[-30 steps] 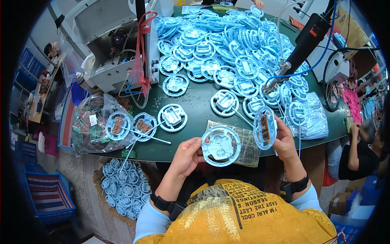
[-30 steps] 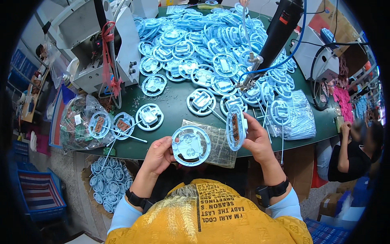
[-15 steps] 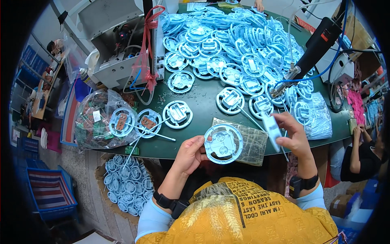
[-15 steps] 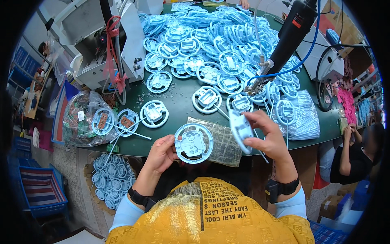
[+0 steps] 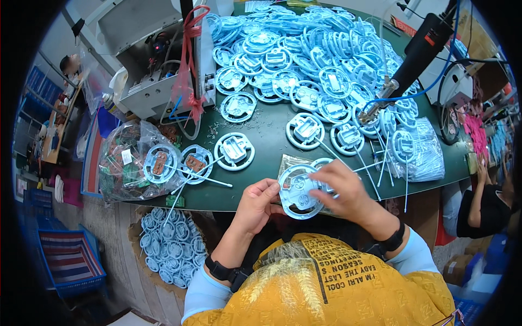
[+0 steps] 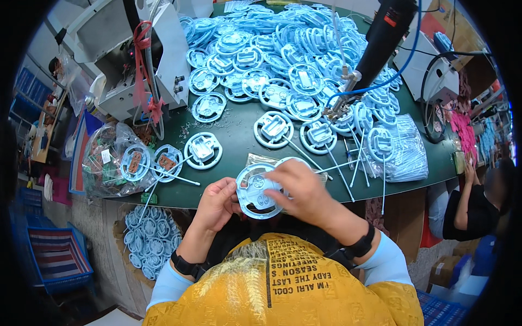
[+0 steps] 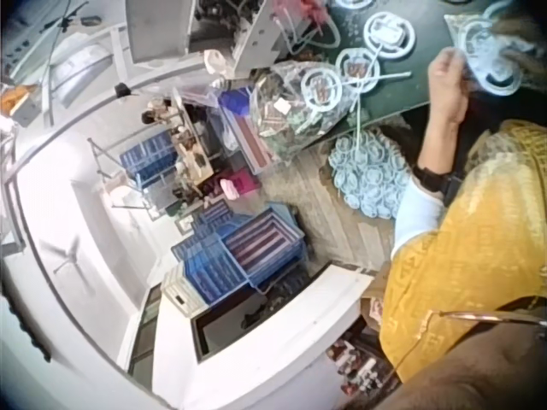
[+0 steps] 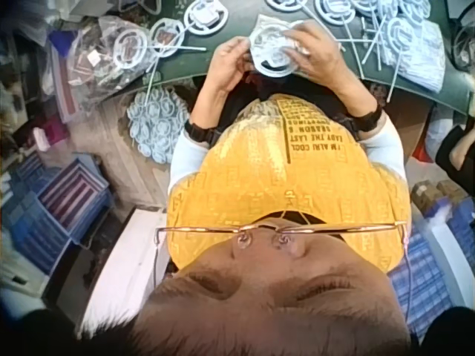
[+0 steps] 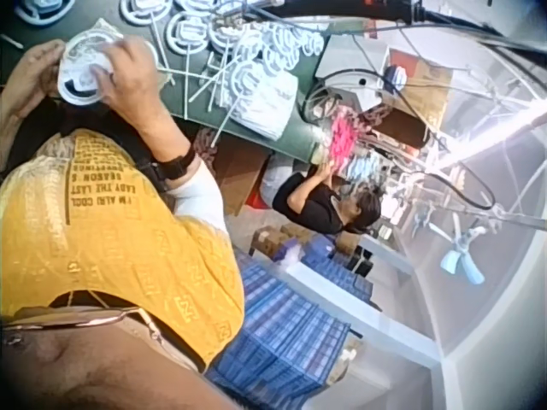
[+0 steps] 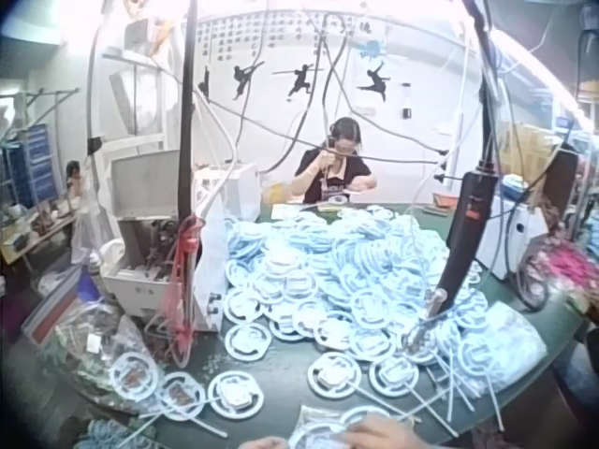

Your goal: The person assembles light blue plastic components by inserting a central piece into a circular frame and securing it with a handheld pneumatic tool. They handle the parts one at a time, using the tool to press the components together, and place the finished items on the table.

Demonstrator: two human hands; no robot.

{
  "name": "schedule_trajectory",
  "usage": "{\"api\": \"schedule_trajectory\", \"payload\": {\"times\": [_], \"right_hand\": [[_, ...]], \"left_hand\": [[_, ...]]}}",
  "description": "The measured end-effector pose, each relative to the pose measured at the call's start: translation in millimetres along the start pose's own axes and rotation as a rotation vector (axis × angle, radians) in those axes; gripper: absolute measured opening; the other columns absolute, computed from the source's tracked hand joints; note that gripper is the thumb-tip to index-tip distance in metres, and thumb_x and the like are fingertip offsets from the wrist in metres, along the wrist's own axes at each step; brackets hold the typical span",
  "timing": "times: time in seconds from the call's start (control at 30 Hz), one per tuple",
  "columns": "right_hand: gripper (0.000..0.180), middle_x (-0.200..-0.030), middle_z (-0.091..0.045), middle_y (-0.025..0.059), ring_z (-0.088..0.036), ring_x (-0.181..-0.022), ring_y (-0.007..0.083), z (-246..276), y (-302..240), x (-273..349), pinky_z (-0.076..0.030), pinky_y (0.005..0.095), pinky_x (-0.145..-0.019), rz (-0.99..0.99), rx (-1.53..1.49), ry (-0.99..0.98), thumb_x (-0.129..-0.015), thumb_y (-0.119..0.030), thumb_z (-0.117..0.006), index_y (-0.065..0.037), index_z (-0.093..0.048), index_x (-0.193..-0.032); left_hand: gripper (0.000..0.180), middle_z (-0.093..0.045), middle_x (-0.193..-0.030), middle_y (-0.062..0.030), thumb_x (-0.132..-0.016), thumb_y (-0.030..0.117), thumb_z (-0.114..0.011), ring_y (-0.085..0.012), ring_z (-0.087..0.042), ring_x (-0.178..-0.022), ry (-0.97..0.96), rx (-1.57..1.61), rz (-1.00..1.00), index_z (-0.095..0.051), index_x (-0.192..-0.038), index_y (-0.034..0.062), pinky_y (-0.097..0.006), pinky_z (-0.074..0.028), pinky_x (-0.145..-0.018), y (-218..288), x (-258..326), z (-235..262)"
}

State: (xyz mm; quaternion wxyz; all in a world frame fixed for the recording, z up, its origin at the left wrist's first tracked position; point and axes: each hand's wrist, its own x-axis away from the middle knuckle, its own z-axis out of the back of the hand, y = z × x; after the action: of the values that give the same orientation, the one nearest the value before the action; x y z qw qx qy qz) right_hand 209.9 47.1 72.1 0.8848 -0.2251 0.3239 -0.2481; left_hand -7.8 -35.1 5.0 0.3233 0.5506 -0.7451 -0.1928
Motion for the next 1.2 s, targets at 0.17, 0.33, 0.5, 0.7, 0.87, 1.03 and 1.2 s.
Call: {"api": "schedule_trajectory", "payload": {"times": [0.17, 0.33, 0.5, 0.7, 0.87, 1.03, 1.2], "right_hand": [[0.032, -0.087, -0.060, 0.0082, -0.060, -0.076, 0.0255, -20, -10, -11, -0.049, 0.0347, -0.063, 0.209, 0.060, -0.043, -0.073, -0.007, -0.075, -0.003, -0.064, -0.103], [0.028, -0.080, -0.055, 0.0055, -0.058, -0.069, 0.0216, -18, -8, -7, -0.046, 0.0305, -0.056, 0.308, 0.156, -0.057, -0.073, -0.009, -0.067, -0.001, -0.061, -0.099], [0.026, -0.079, -0.056, 0.0044, -0.059, -0.069, 0.0171, -8, -13, -5, -0.047, 0.0287, -0.056, 0.415, 0.301, -0.104, -0.076, -0.014, -0.063, 0.001, -0.062, -0.097], [0.032, -0.090, -0.064, 0.0122, -0.065, -0.072, 0.0226, -7, -11, 3, -0.052, 0.0316, -0.061, 0.420, 0.284, -0.082, -0.074, -0.010, -0.064, 0.004, -0.063, -0.103], [0.031, -0.092, -0.064, 0.0133, -0.065, -0.074, 0.0237, -7, -9, 5, -0.052, 0.0318, -0.063, 0.390, 0.257, -0.033, -0.075, -0.011, -0.064, 0.004, -0.062, -0.102], [0.027, -0.084, -0.059, 0.0087, -0.061, -0.071, 0.0202, -3, -18, -2, -0.048, 0.0292, -0.059, 0.372, 0.352, -0.164, -0.072, -0.011, -0.064, 0.002, -0.061, -0.096], [0.014, -0.073, -0.049, 0.0031, -0.056, -0.069, 0.0165, -2, -21, -4, -0.044, 0.0278, -0.056, 0.364, 0.425, -0.196, -0.072, -0.014, -0.063, -0.006, -0.055, -0.079]], "left_hand": [[0.020, -0.066, -0.099, -0.0066, -0.097, 0.014, -0.059, -0.0135, -0.066, -0.085, -0.025, -0.149, -0.006, -0.062, -0.110, -0.0011, -0.029, -0.059, -0.068, 3, -1, -10], [0.027, -0.067, -0.098, -0.0062, -0.093, 0.007, -0.063, -0.0118, -0.065, -0.079, -0.004, -0.251, 0.002, -0.061, -0.118, -0.0029, -0.026, -0.057, -0.069, 7, 7, -29], [0.033, -0.068, -0.094, -0.0057, -0.088, 0.003, -0.068, -0.0099, -0.064, -0.077, -0.065, -0.332, -0.030, -0.060, -0.119, -0.0040, -0.024, -0.054, -0.067, 2, 7, -27], [0.029, -0.067, -0.095, -0.0057, -0.088, 0.003, -0.069, -0.0094, -0.064, -0.077, -0.073, -0.275, -0.046, -0.061, -0.115, -0.0030, -0.023, -0.053, -0.067, 1, 6, -33], [0.026, -0.067, -0.096, -0.0059, -0.087, 0.002, -0.070, -0.0096, -0.064, -0.078, -0.087, -0.290, -0.076, -0.062, -0.111, -0.0028, -0.023, -0.053, -0.068, 2, 8, -34], [0.026, -0.067, -0.096, -0.0063, -0.087, 0.002, -0.069, -0.0098, -0.064, -0.077, -0.056, -0.313, -0.068, -0.061, -0.112, -0.0034, -0.023, -0.053, -0.068, 0, 8, -33], [0.028, -0.067, -0.097, -0.0065, -0.088, 0.001, -0.068, -0.0103, -0.065, -0.079, -0.075, -0.305, -0.054, -0.060, -0.114, -0.0032, -0.024, -0.054, -0.070, 1, 11, -37]]}}
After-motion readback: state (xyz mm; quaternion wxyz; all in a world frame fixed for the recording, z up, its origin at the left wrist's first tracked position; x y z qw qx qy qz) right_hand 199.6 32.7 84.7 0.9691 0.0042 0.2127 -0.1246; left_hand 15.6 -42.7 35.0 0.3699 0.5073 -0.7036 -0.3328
